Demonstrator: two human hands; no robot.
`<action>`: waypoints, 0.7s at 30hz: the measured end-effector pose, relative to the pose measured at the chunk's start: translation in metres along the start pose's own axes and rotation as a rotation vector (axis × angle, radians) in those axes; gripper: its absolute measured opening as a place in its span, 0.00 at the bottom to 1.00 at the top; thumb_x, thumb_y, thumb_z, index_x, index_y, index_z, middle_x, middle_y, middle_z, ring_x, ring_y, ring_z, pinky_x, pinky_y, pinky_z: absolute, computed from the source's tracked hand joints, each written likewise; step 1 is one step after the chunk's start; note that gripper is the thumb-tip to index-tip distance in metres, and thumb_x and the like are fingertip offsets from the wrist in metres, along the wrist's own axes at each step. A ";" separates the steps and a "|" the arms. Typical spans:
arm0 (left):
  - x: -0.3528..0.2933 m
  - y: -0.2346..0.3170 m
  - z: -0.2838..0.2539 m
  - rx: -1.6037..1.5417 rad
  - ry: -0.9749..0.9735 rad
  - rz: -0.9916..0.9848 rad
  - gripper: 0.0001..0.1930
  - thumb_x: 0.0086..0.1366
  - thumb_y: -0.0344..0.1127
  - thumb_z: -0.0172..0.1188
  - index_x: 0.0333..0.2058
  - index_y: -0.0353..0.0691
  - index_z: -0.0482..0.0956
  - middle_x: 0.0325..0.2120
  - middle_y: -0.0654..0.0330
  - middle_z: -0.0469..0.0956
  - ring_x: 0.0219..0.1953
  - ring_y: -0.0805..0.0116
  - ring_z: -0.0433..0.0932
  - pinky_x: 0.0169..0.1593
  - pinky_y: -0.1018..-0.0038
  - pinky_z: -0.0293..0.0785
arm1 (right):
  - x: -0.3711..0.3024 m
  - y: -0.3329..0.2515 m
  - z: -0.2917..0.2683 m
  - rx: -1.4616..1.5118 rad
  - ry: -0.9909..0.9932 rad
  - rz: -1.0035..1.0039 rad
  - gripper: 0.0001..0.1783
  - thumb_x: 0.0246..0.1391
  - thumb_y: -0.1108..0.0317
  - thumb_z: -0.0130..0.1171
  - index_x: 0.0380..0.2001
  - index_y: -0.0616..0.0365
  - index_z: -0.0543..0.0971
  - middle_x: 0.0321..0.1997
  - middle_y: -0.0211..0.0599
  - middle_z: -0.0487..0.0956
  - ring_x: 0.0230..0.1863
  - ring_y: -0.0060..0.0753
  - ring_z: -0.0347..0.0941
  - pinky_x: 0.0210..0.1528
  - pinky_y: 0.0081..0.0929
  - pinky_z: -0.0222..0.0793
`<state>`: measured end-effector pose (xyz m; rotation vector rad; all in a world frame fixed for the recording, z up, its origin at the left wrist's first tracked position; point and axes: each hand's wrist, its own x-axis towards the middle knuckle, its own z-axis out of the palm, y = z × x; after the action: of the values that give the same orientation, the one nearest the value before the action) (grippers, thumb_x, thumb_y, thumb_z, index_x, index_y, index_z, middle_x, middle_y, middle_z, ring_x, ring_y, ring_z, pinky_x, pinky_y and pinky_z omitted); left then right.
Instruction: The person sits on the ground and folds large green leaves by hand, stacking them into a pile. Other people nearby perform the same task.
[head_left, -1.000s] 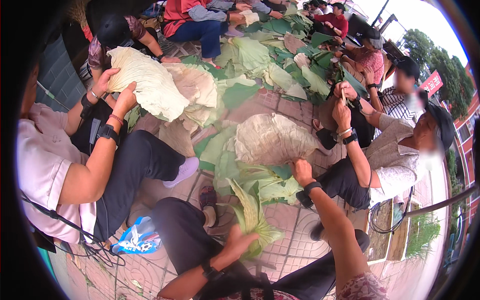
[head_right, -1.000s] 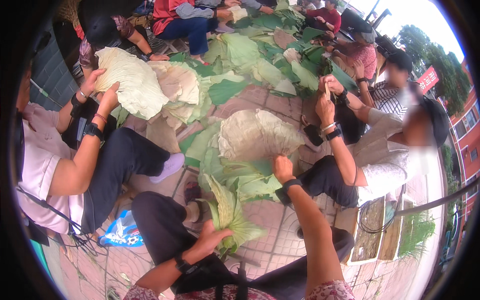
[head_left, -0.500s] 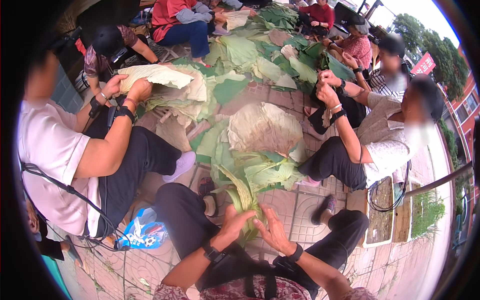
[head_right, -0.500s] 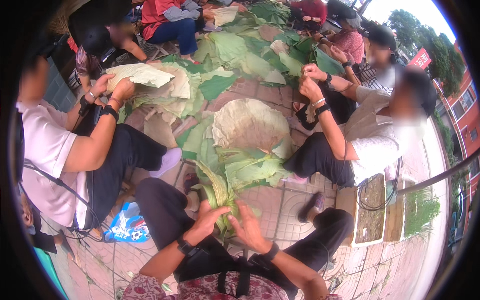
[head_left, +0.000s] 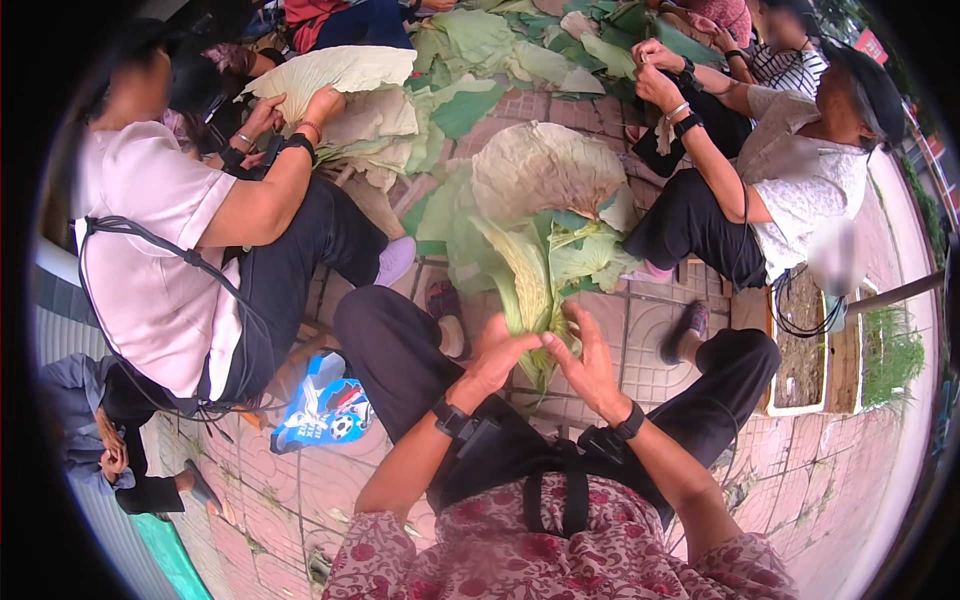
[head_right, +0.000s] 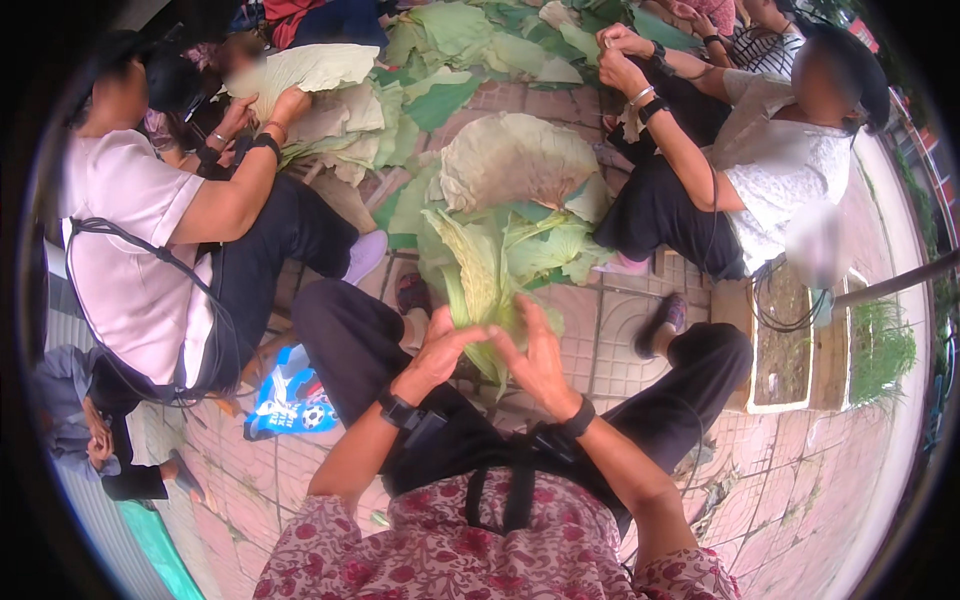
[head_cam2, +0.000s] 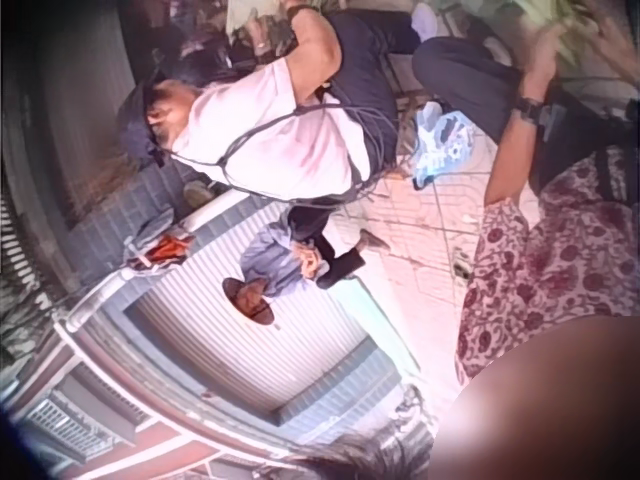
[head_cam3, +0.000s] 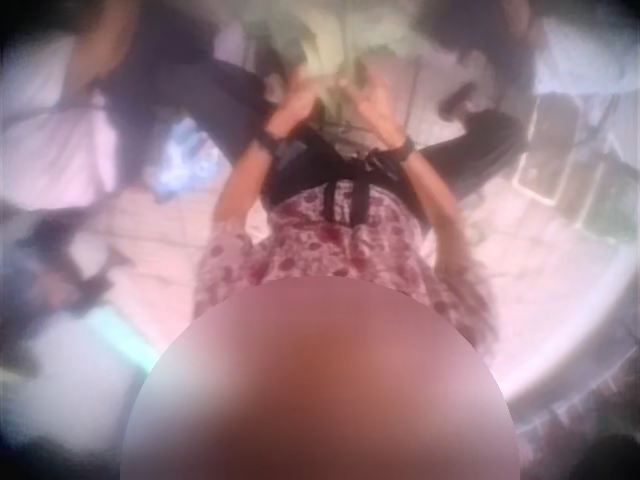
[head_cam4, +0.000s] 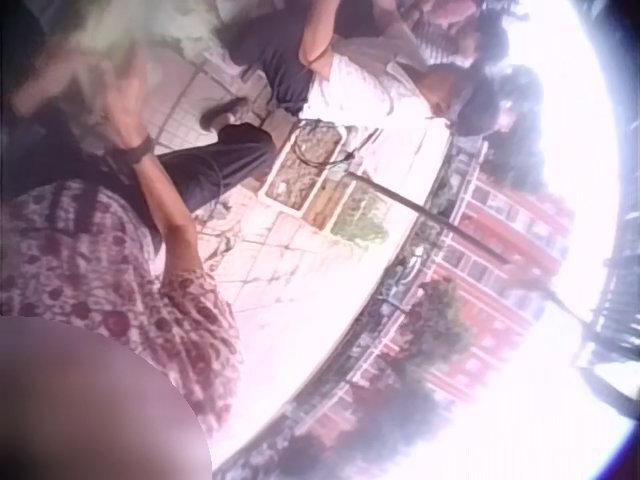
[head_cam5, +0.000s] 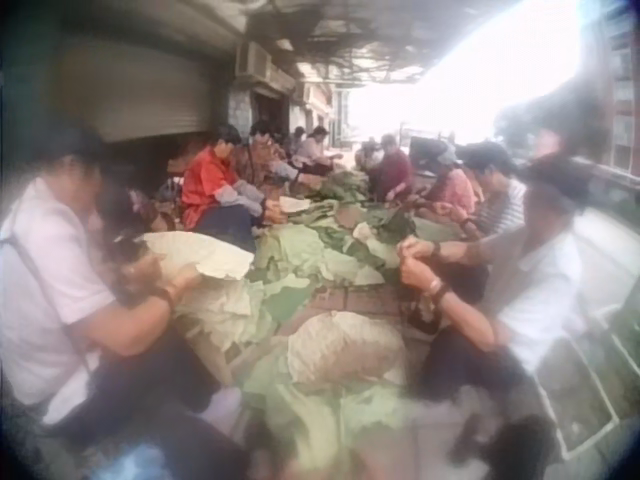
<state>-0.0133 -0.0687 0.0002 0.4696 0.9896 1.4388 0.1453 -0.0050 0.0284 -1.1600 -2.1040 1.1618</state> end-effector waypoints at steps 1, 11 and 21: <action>0.000 -0.002 0.001 0.013 -0.012 -0.012 0.19 0.58 0.20 0.60 0.50 0.32 0.77 0.42 0.60 0.81 0.44 0.73 0.78 0.47 0.75 0.74 | 0.000 0.002 0.004 -0.023 0.060 -0.013 0.29 0.63 0.55 0.56 0.58 0.67 0.69 0.53 0.54 0.76 0.54 0.51 0.75 0.56 0.40 0.70; -0.002 0.004 -0.021 -0.018 0.360 -0.122 0.17 0.51 0.17 0.59 0.42 0.31 0.78 0.37 0.58 0.80 0.36 0.71 0.78 0.38 0.75 0.71 | 0.061 0.065 -0.040 0.302 0.020 0.257 0.17 0.67 0.59 0.52 0.35 0.63 0.79 0.28 0.18 0.73 0.31 0.13 0.63 0.33 0.22 0.59; -0.008 -0.012 -0.031 0.081 0.349 -0.104 0.16 0.51 0.18 0.60 0.41 0.29 0.78 0.34 0.57 0.80 0.36 0.68 0.78 0.39 0.73 0.73 | 0.171 -0.030 -0.086 -0.107 -0.322 -0.224 0.14 0.68 0.63 0.52 0.40 0.66 0.77 0.28 0.28 0.71 0.33 0.16 0.61 0.37 0.20 0.64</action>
<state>-0.0297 -0.0867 -0.0242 0.2235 1.3347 1.4179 0.1025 0.1697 0.1000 -0.7939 -2.4897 1.2059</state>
